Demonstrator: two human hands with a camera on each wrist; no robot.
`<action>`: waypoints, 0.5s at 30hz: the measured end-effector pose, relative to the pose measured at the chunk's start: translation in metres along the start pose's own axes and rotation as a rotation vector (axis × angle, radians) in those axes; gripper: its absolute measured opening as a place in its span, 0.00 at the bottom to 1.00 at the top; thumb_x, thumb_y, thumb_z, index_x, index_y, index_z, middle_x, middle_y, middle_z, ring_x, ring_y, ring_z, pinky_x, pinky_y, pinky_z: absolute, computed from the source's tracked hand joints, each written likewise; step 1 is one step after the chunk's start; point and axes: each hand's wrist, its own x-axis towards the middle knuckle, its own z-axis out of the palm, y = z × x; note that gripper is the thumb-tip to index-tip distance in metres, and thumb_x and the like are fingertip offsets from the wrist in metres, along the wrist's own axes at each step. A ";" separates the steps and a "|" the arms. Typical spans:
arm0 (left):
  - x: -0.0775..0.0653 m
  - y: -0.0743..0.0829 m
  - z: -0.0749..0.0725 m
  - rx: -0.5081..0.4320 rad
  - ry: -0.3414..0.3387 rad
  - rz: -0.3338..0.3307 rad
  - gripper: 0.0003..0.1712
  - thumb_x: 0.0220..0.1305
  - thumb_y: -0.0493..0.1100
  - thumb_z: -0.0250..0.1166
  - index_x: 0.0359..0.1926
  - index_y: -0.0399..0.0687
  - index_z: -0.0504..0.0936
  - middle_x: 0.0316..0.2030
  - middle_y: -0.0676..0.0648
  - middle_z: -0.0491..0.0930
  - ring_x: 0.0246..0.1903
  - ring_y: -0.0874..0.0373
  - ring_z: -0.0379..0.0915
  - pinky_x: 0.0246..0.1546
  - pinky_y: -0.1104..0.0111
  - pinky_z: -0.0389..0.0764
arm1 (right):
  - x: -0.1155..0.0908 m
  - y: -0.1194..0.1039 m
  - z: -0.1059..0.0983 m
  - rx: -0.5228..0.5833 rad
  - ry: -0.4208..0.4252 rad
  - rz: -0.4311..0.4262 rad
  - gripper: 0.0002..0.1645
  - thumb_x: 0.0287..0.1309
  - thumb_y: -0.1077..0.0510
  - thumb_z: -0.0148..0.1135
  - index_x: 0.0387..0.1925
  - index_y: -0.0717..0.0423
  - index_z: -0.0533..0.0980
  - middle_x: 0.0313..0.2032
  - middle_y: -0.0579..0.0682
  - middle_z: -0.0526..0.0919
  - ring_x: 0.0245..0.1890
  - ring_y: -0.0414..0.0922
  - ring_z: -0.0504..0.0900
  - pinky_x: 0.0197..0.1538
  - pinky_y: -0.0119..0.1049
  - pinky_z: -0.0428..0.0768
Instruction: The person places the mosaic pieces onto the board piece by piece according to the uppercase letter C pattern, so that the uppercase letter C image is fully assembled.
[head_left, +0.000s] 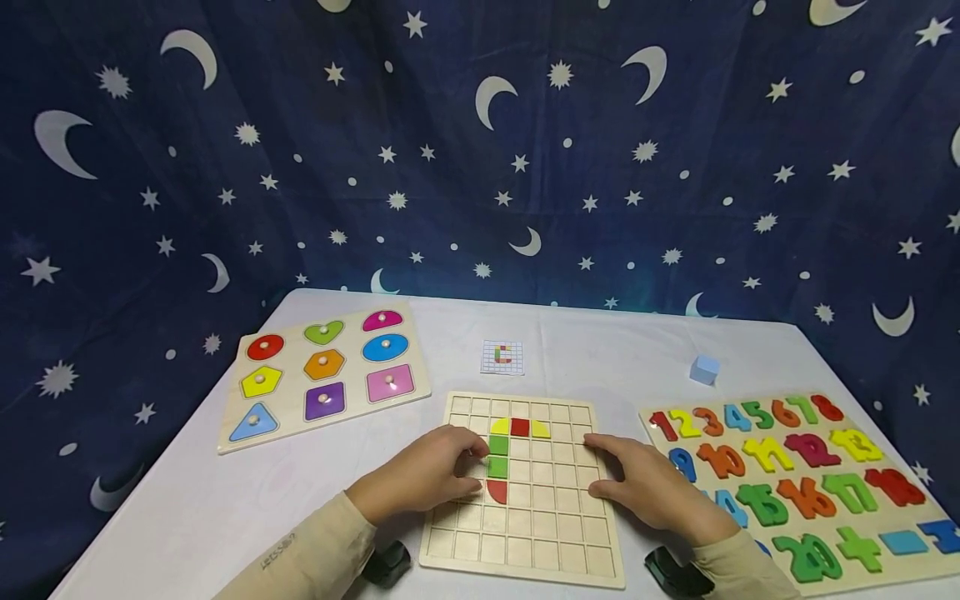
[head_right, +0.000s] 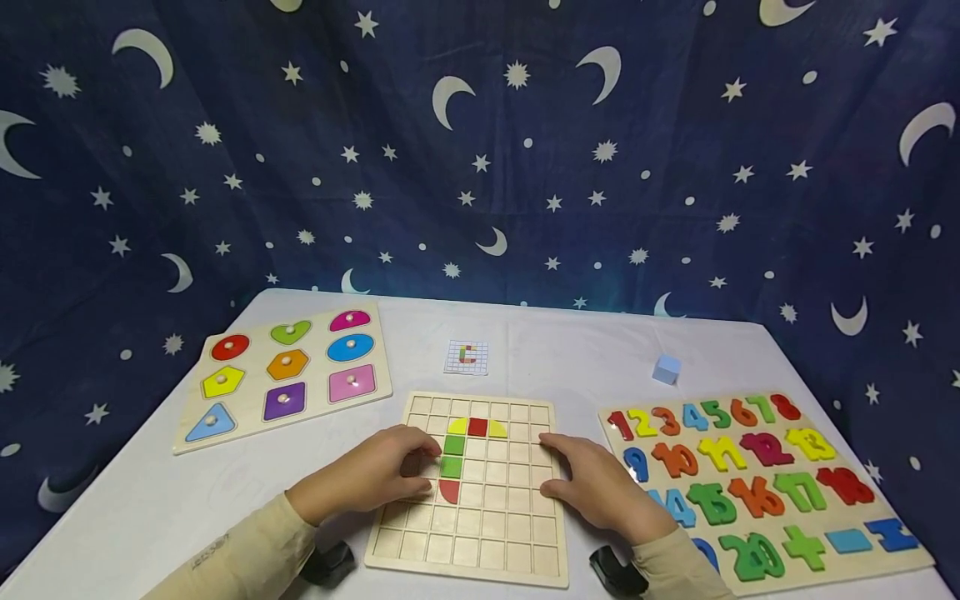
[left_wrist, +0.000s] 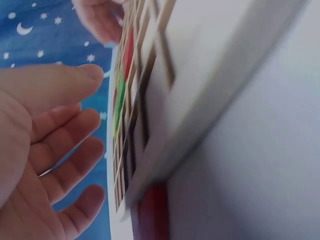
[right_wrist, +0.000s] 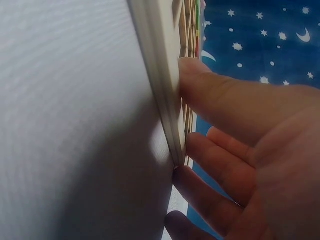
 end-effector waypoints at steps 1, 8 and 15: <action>-0.002 -0.002 -0.002 -0.002 0.006 0.001 0.17 0.55 0.39 0.75 0.46 0.42 0.82 0.41 0.51 0.81 0.43 0.58 0.73 0.52 0.62 0.76 | 0.000 0.000 0.000 -0.001 0.000 -0.003 0.39 0.54 0.51 0.75 0.66 0.57 0.73 0.62 0.59 0.76 0.65 0.63 0.70 0.63 0.62 0.67; -0.016 -0.017 -0.017 -0.016 0.048 -0.033 0.17 0.56 0.36 0.74 0.47 0.40 0.81 0.41 0.49 0.80 0.42 0.54 0.72 0.48 0.60 0.76 | 0.000 -0.002 0.000 0.004 -0.001 0.019 0.38 0.54 0.53 0.75 0.66 0.56 0.73 0.63 0.59 0.75 0.65 0.62 0.70 0.63 0.62 0.67; -0.025 -0.030 -0.025 -0.049 0.077 -0.155 0.17 0.56 0.34 0.74 0.47 0.40 0.82 0.44 0.49 0.81 0.47 0.52 0.75 0.54 0.53 0.76 | 0.000 -0.002 0.001 -0.001 0.001 0.024 0.38 0.54 0.53 0.75 0.66 0.57 0.73 0.63 0.59 0.75 0.65 0.63 0.70 0.63 0.62 0.67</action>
